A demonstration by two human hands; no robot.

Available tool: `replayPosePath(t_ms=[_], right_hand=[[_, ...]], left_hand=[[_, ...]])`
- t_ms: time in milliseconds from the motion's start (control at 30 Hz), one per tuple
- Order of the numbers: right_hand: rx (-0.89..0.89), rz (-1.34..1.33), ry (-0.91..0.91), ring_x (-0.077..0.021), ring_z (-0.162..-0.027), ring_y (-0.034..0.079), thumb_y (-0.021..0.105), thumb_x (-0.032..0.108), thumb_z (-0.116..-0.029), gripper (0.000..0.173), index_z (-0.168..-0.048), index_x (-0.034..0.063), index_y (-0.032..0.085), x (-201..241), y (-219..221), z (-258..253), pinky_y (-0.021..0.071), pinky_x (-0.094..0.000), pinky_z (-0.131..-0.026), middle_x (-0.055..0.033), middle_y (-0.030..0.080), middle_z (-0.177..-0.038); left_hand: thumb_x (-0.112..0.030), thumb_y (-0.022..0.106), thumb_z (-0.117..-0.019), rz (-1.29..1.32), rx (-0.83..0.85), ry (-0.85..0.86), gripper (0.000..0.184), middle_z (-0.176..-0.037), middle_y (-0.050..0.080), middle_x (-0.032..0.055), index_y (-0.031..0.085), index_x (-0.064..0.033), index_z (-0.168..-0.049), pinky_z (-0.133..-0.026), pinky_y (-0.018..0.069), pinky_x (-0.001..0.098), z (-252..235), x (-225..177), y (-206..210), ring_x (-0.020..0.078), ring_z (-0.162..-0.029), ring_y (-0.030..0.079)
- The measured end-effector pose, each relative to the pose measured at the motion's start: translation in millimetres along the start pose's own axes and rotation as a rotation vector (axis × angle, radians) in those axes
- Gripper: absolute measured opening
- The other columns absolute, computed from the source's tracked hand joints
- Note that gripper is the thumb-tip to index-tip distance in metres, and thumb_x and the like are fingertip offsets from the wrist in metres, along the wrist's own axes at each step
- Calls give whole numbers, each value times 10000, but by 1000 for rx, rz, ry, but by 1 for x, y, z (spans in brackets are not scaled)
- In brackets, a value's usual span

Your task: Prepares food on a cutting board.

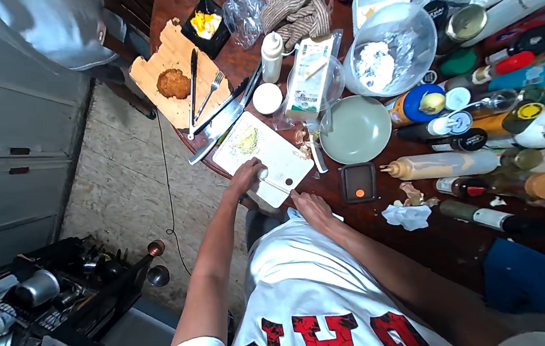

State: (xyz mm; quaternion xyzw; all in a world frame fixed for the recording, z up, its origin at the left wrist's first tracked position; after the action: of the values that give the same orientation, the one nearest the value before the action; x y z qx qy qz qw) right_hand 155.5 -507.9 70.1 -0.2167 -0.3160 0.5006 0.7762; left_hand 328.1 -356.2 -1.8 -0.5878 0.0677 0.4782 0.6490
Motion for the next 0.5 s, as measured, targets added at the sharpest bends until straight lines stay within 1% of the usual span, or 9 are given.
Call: replayPosePath(t_ms=[67, 133, 267, 300, 400, 500], right_hand=[[3, 9, 2, -449, -991, 706, 366, 218, -1114, 320, -1334, 98, 565, 0, 0, -3, 569, -593, -808, -237, 699, -1064], [18, 15, 9, -452, -1008, 701, 366, 198, -1112, 315, -1342, 100, 557, 0, 1, -4, 563, -592, -827, -240, 696, -1080], [6, 27, 20, -458, -983, 703, 414, 128, -1083, 322, -1378, 113, 543, 1, 1, -4, 570, -593, -788, -243, 695, -1071], [12, 23, 26, -463, -985, 701, 423, 109, -1074, 333, -1386, 114, 541, 0, 1, -5, 570, -599, -781, -246, 695, -1070], [41, 18, 43, -465, -995, 701, 430, 88, -1065, 322, -1365, 102, 548, -6, 3, -5, 567, -604, -785, -250, 698, -1056], [35, 44, 52, -459, -965, 710, 417, 124, -1080, 299, -1339, 100, 565, -18, 1, 1, 570, -601, -779, -239, 708, -1013]], left_hand=[[0, 705, -891, -3, -20, 6, 377, -1286, 635, 86, 702, -159, -1233, -1011, 531, 457, 4, -1, 0, 275, -1174, 619], [15, 708, -884, -14, -41, 6, 390, -1291, 630, 71, 700, -169, -1228, -993, 538, 454, 9, -1, 2, 262, -1161, 625], [-9, 624, -951, -1, -14, 16, 325, -1273, 639, 91, 704, -160, -1227, -1010, 533, 449, -2, 4, 3, 270, -1170, 622], [-13, 636, -945, -2, -8, 16, 330, -1273, 638, 89, 702, -165, -1230, -1010, 532, 447, -3, 4, 3, 271, -1169, 622], [-29, 755, -868, -9, 19, 4, 398, -1286, 630, 90, 699, -171, -1236, -1020, 527, 444, -3, 5, 5, 275, -1172, 618], [-96, 789, -869, -18, 20, 7, 384, -1291, 630, 89, 700, -166, -1237, -1026, 523, 434, -2, 6, 4, 272, -1173, 618]])
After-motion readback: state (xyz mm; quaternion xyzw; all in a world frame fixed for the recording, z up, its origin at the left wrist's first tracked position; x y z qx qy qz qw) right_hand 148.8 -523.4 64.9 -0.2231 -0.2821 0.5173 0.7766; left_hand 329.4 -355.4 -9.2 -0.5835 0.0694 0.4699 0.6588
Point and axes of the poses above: each hand's wrist, its own z-axis away from the middle knuckle, its own y-axis out of the palm, x = y × z, the point moved 6 cm from there along -z, towards the middle knuckle
